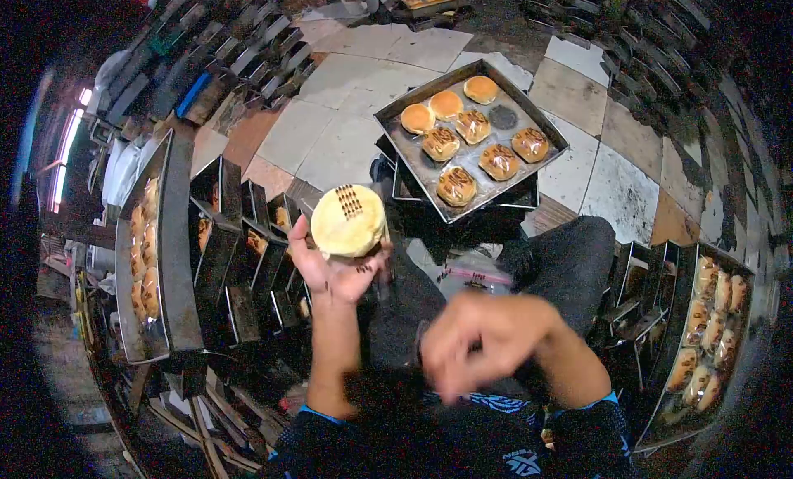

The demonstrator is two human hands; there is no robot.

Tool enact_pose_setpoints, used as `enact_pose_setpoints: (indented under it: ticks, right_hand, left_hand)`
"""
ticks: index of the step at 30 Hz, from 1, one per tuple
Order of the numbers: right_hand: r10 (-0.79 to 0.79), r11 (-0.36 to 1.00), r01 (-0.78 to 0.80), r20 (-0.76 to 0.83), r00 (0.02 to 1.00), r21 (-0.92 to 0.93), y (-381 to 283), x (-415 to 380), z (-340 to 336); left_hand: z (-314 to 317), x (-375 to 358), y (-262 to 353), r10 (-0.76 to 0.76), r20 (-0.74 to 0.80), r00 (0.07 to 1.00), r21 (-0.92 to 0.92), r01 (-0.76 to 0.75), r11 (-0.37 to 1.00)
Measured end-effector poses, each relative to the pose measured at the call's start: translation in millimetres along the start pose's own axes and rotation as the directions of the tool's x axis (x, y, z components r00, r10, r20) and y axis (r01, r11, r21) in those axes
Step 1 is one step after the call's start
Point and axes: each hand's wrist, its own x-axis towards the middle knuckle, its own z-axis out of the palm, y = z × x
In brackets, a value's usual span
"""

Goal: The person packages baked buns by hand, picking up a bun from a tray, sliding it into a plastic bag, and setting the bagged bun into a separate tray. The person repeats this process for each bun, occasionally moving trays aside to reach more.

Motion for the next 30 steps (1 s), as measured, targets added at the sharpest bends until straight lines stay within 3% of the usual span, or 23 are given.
enact_pose_setpoints:
  ticks: [1,2,3,4,5,6,8,9,10,11,12,13,15,16,18,19,20,21,22,24,26,28,30]
  right_hand:
    - [0.074,0.921,-0.227,-0.431,0.899,-0.317,13.9,-0.6,-2.0]
    - [-0.032,0.706,-0.536,-0.778,0.628,-0.462,30.9,1.5,-3.3]
    - [-0.419,0.468,-0.663,-0.807,0.416,-0.585,49.0,10.1,-3.6]
    - [-0.531,0.482,-0.61,-0.764,0.367,-0.629,42.3,19.4,-3.9]
    - [-0.595,0.449,-0.542,-0.69,0.412,-0.71,44.2,18.6,-5.6]
    - [-0.649,0.411,-0.466,-0.61,0.454,-0.784,46.7,17.9,-4.9]
    - [-0.672,0.462,-0.436,-0.625,0.396,-0.772,51.2,22.1,-1.9]
    - [-0.616,0.644,-0.418,-0.758,0.214,-0.641,59.1,23.4,-2.2]
    - [-0.515,0.795,-0.355,-0.857,0.037,-0.493,67.9,24.4,-4.7]
    - [-0.455,0.863,-0.242,-0.89,0.011,-0.444,75.0,26.4,-8.7]
    - [-0.451,0.865,-0.242,-0.892,0.011,-0.44,77.1,24.1,-10.8]
    - [-0.365,0.893,-0.253,-0.928,0.076,-0.372,67.6,26.3,-12.0]
    - [-0.282,0.872,-0.347,-0.934,0.22,-0.345,40.0,31.9,-16.0]
    - [-0.43,0.653,-0.511,-0.829,0.358,-0.559,25.1,32.7,-22.6]
    - [-0.616,0.415,-0.506,-0.643,0.455,-0.756,25.6,34.7,-29.8]
    - [-0.607,0.463,-0.508,-0.677,0.416,-0.727,53.4,32.8,-35.4]
    - [-0.593,0.508,-0.507,-0.71,0.38,-0.696,93.0,28.5,-42.1]
    - [-0.443,0.625,-0.543,-0.828,0.344,-0.561,113.9,35.9,-60.1]
    - [-0.329,0.792,-0.447,-0.908,0.259,-0.415,146.1,30.2,-65.8]
    - [-0.478,0.71,-0.39,-0.808,0.344,-0.586,153.5,29.1,-66.0]
    - [-0.421,0.767,-0.382,-0.853,0.309,-0.517,147.4,37.3,-59.6]
    - [-0.518,0.652,-0.469,-0.801,0.299,-0.596,154.9,37.9,-67.4]
    - [-0.63,0.536,-0.453,-0.695,0.346,-0.712,156.4,56.4,-85.7]
  left_hand:
    - [3.9,-1.6,-4.6,0.076,-0.215,0.974,0.016,-0.074,0.997]
    - [6.1,-2.6,-11.6,0.066,-0.218,0.974,0.01,-0.066,0.998]
    - [8.1,-3.0,-20.1,0.034,-0.285,0.958,0.096,-0.007,0.995]
    - [12.1,-4.1,-29.4,0.008,-0.35,0.937,0.18,0.059,0.982]
    - [27.0,-10.6,-43.9,-0.031,-0.326,0.945,0.102,0.068,0.993]
    - [19.2,-20.7,-54.9,-0.155,-0.114,0.981,-0.107,0.143,0.984]
    - [-13.7,-30.1,-84.7,0.037,-0.151,0.988,0.088,-0.024,0.996]
    - [-22.2,-22.2,-103.0,0.433,-0.473,0.767,0.561,-0.117,0.82]
    - [-15.5,-16.1,-102.0,0.68,-0.129,0.722,0.779,-0.35,0.52]
    - [-22.3,-16.6,-94.4,0.703,0.002,0.711,0.8,-0.423,0.425]
    - [-30.4,-21.2,-82.1,0.71,0.127,0.693,0.808,-0.487,0.331]
    - [-18.1,-26.6,-65.7,0.714,0.159,0.681,0.939,-0.327,0.103]
    - [-11.5,-28.6,-42.2,0.761,0.358,0.541,0.919,-0.349,-0.184]
    - [-8.6,-31.9,-28.2,0.757,0.437,0.486,0.895,-0.316,-0.314]
    - [-21.9,-51.0,9.8,0.504,0.686,0.525,0.723,-0.412,-0.555]
    - [-16.4,-44.3,5.0,0.603,0.642,0.474,0.763,-0.317,-0.564]
    - [-36.7,-40.7,13.2,0.519,0.682,0.515,0.694,-0.233,-0.681]
    - [-53.4,-33.9,8.5,0.582,0.617,0.531,0.748,-0.165,-0.643]
    - [-65.2,-25.9,6.6,0.637,0.552,0.538,0.792,-0.1,-0.602]
    - [-79.8,-25.8,12.1,0.622,0.553,0.554,0.778,-0.077,-0.624]
    - [-94.1,-31.8,5.8,0.647,0.611,0.456,0.777,-0.188,-0.601]
    - [-110.2,-29.7,-0.3,0.704,0.541,0.46,0.834,-0.181,-0.522]
    - [-131.5,-27.0,-10.3,0.743,0.273,0.611,0.962,-0.175,-0.21]
